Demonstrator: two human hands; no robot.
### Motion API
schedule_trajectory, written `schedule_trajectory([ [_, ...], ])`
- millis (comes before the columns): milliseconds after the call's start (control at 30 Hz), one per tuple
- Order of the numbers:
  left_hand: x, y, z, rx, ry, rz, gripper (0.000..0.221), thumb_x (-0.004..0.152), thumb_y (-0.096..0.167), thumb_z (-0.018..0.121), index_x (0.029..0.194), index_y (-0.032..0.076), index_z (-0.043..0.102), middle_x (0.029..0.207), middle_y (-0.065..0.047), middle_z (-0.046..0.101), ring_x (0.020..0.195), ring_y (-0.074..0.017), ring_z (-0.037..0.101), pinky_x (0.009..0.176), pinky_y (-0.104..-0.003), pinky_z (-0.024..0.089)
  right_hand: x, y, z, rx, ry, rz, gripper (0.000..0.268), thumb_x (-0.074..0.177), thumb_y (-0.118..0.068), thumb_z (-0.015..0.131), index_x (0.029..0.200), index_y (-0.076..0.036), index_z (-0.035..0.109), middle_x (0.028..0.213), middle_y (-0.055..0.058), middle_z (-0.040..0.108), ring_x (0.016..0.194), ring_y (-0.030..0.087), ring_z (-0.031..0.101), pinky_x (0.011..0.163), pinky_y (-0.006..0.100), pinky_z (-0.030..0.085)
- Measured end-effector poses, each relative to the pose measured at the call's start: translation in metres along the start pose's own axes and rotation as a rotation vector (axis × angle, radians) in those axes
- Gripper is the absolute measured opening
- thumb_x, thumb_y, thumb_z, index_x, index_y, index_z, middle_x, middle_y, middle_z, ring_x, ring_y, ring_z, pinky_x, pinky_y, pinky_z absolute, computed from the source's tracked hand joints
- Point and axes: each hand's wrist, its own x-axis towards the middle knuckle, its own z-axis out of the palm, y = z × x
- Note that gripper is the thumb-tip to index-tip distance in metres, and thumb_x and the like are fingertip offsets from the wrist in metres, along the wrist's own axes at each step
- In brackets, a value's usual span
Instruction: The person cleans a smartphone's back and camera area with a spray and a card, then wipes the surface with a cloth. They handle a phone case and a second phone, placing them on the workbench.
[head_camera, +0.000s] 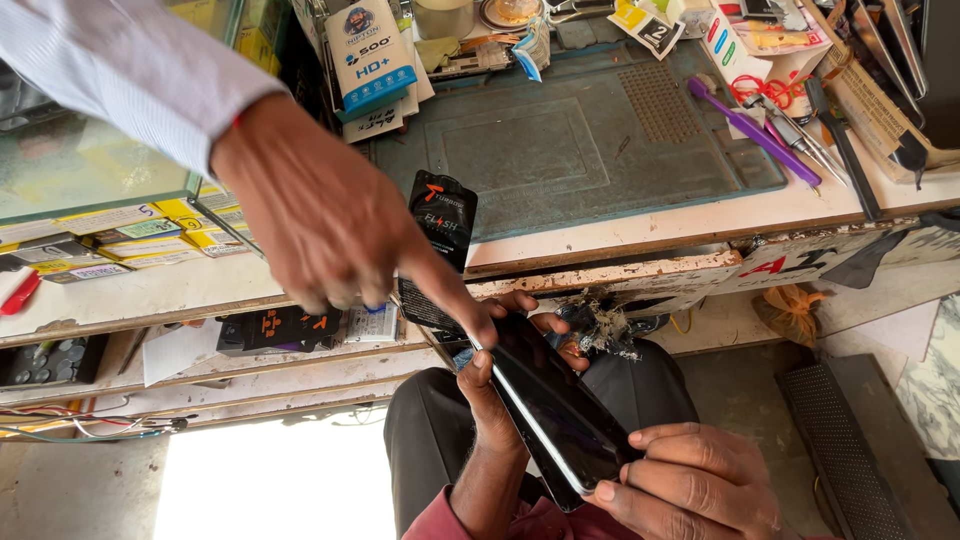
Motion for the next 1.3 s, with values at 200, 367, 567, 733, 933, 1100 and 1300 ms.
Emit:
schedule_trajectory([
  [200,-0.001,-0.004,-0.01,-0.123,-0.067,0.007,0.068,0.093,0.059,0.068,0.135,0.013,0.041,0.132,-0.017,0.041,0.123,-0.0337,0.056,0.087,-0.054,0.063,-0.001,0.002,-0.003,0.003,-0.031,-0.037,0.014,0.083,-0.024,0.081,0.096,-0.022,0.078,0.084,-0.009,0.069,0.083,0.006,0.07,0.085,0.035,0.061],
  [367,0.001,-0.007,-0.014,-0.16,-0.145,0.094,0.072,0.097,0.06,0.067,0.138,0.007,0.041,0.134,-0.02,0.041,0.126,-0.0387,0.056,0.087,-0.056,0.062,-0.002,0.005,-0.005,-0.002,-0.112,-0.078,0.015,0.082,-0.024,0.082,0.097,-0.022,0.078,0.085,-0.009,0.068,0.085,0.007,0.069,0.084,0.036,0.061],
  [567,0.001,-0.005,-0.014,-0.257,-0.141,0.062,0.056,0.104,0.046,0.065,0.134,0.005,0.042,0.134,-0.022,0.043,0.126,-0.0402,0.055,0.085,-0.06,0.061,0.002,0.005,0.0,0.032,-0.043,-0.093,0.02,0.08,-0.027,0.086,0.097,-0.021,0.078,0.085,-0.008,0.067,0.082,0.007,0.067,0.082,0.035,0.061],
  [733,0.001,-0.002,-0.013,-0.241,-0.146,0.053,0.054,0.104,0.042,0.065,0.133,0.003,0.043,0.133,-0.022,0.043,0.125,-0.0408,0.056,0.084,-0.061,0.061,-0.001,0.011,-0.002,0.035,-0.055,-0.099,0.023,0.078,-0.024,0.089,0.097,-0.021,0.077,0.087,-0.008,0.069,0.083,0.009,0.068,0.078,0.033,0.061],
  [933,-0.002,0.005,-0.013,-0.099,-0.131,0.056,0.056,0.094,0.033,0.068,0.131,-0.001,0.044,0.128,-0.022,0.047,0.122,-0.0403,0.055,0.09,-0.056,0.056,-0.026,0.027,0.005,0.267,-0.047,0.089,0.033,0.073,-0.03,0.095,0.096,-0.019,0.074,0.088,-0.004,0.071,0.084,0.01,0.073,0.074,0.031,0.062],
  [1100,-0.022,0.023,-0.017,0.811,-0.143,0.209,0.058,0.086,0.025,0.07,0.13,-0.004,0.045,0.125,-0.022,0.05,0.12,-0.04,0.055,0.094,-0.053,0.051,-0.036,0.048,-0.003,0.578,-0.178,0.232,0.037,0.088,-0.04,0.078,0.103,-0.006,0.077,0.096,0.008,0.073,0.087,0.017,0.076,0.076,0.032,0.061],
  [1300,-0.009,0.045,0.0,1.451,-0.331,0.357,0.063,0.076,0.016,0.072,0.128,-0.008,0.046,0.12,-0.023,0.053,0.116,-0.0395,0.054,0.1,-0.048,0.046,-0.016,0.041,-0.002,0.666,-0.222,0.754,0.053,0.093,-0.045,0.073,0.115,0.004,0.072,0.103,0.015,0.069,0.091,0.021,0.07,0.078,0.035,0.061],
])
